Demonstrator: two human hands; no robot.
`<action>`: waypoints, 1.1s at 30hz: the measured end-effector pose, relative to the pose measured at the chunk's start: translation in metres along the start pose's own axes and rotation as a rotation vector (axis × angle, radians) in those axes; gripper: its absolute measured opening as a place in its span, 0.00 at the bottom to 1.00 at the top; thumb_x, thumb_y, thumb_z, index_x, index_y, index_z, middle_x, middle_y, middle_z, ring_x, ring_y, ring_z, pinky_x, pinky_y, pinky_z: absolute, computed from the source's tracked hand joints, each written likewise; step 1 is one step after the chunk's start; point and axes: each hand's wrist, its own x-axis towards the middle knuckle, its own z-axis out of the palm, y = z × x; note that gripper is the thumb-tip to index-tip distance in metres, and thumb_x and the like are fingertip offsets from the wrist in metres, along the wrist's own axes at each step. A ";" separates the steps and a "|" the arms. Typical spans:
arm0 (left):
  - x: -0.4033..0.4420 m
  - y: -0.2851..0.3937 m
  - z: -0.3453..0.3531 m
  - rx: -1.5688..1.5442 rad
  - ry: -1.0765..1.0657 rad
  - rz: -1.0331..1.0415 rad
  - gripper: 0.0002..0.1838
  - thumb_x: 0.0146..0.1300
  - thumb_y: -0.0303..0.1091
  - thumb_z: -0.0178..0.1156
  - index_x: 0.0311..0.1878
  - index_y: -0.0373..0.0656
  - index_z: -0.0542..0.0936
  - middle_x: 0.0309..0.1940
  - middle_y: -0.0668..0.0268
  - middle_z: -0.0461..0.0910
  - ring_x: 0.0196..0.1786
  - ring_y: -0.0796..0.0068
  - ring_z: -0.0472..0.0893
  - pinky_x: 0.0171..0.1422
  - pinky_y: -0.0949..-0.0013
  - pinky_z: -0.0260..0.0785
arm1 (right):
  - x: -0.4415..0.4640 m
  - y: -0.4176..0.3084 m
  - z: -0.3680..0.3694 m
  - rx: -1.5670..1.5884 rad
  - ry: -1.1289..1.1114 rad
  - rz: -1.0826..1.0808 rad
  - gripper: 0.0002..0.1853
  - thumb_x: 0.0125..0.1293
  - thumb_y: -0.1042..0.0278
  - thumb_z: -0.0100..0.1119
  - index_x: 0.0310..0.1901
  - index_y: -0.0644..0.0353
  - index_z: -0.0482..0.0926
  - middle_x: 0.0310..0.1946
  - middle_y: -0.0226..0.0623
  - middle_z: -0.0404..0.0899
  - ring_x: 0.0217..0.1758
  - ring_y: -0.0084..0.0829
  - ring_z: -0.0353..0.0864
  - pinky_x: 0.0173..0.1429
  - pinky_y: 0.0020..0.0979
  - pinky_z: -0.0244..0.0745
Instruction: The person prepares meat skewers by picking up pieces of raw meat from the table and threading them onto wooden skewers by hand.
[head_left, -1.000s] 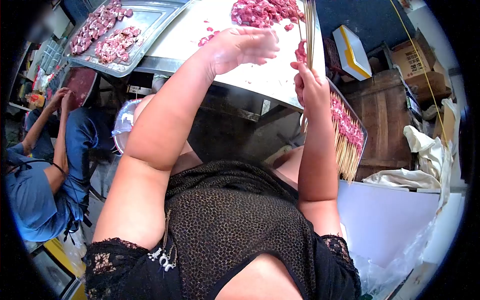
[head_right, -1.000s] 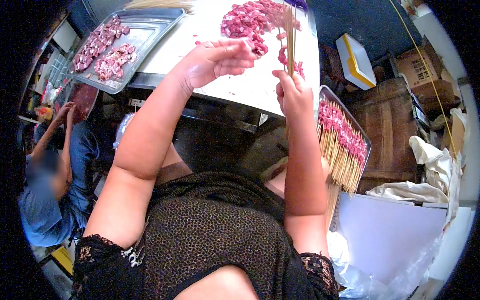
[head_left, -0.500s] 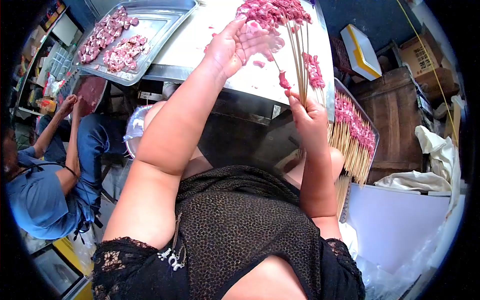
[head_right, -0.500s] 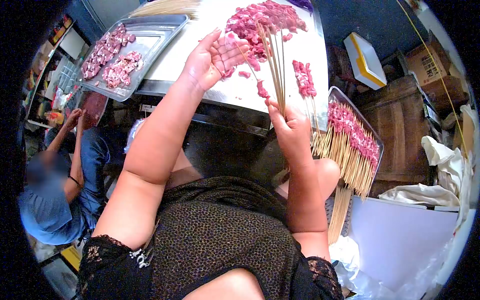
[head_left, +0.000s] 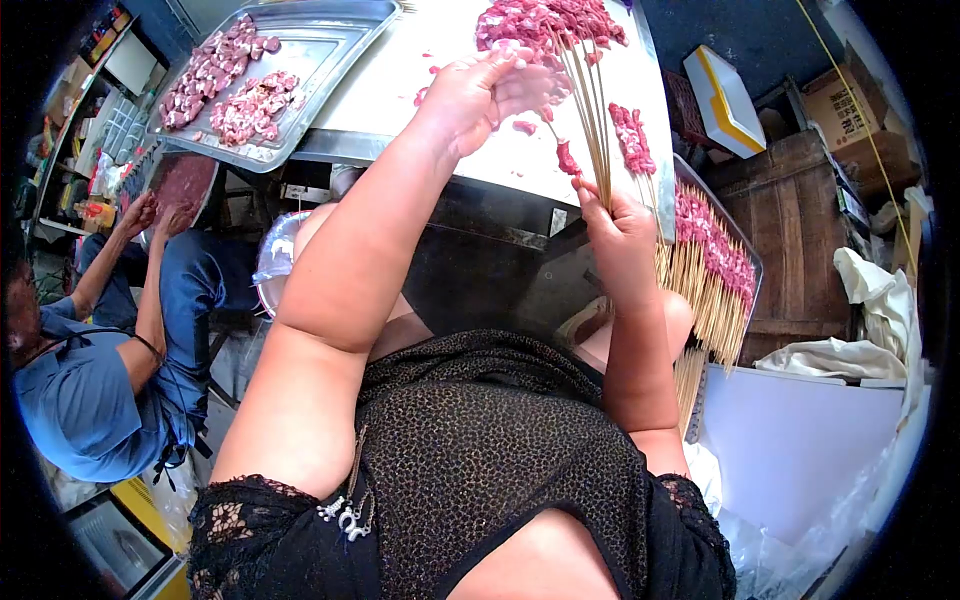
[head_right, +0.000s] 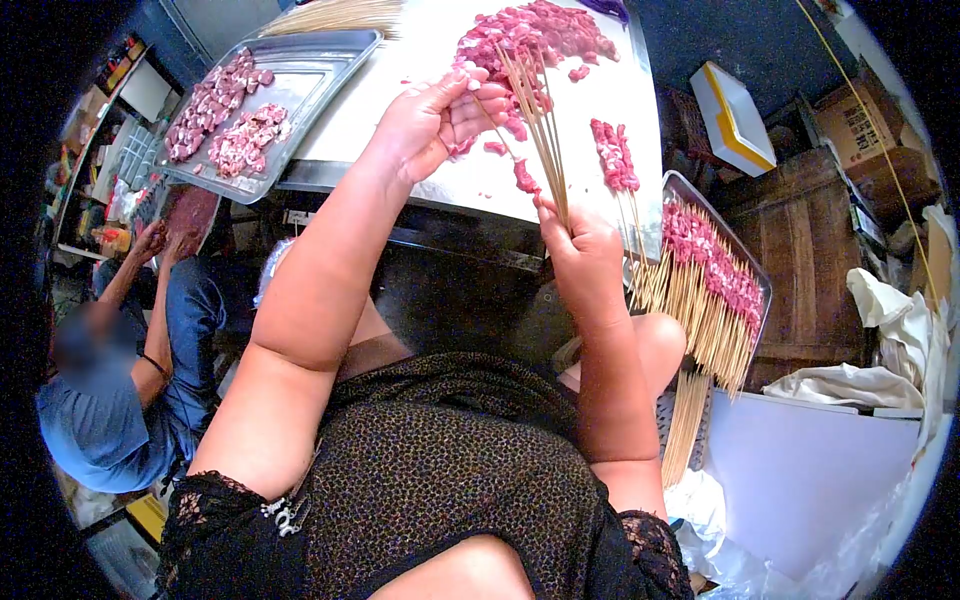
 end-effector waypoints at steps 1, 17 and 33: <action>-0.001 0.001 0.000 -0.001 -0.001 0.000 0.13 0.69 0.31 0.46 0.48 0.31 0.72 0.42 0.48 0.79 0.44 0.60 0.81 0.54 0.58 0.76 | 0.000 -0.001 0.000 -0.014 0.027 -0.066 0.10 0.61 0.69 0.58 0.42 0.62 0.82 0.20 0.37 0.75 0.25 0.22 0.71 0.31 0.25 0.66; -0.013 -0.001 0.005 0.053 -0.094 -0.069 0.13 0.69 0.35 0.47 0.46 0.34 0.74 0.42 0.51 0.80 0.45 0.58 0.81 0.52 0.59 0.75 | 0.007 0.000 0.017 0.242 0.064 -0.100 0.09 0.61 0.73 0.59 0.43 0.63 0.82 0.21 0.21 0.72 0.25 0.12 0.66 0.28 0.18 0.62; -0.012 0.011 0.003 -0.006 -0.066 0.010 0.17 0.69 0.36 0.48 0.51 0.31 0.70 0.48 0.46 0.76 0.51 0.57 0.79 0.57 0.56 0.73 | -0.003 0.003 0.011 0.254 0.057 -0.027 0.09 0.61 0.73 0.59 0.43 0.63 0.82 0.23 0.21 0.73 0.26 0.12 0.67 0.30 0.17 0.63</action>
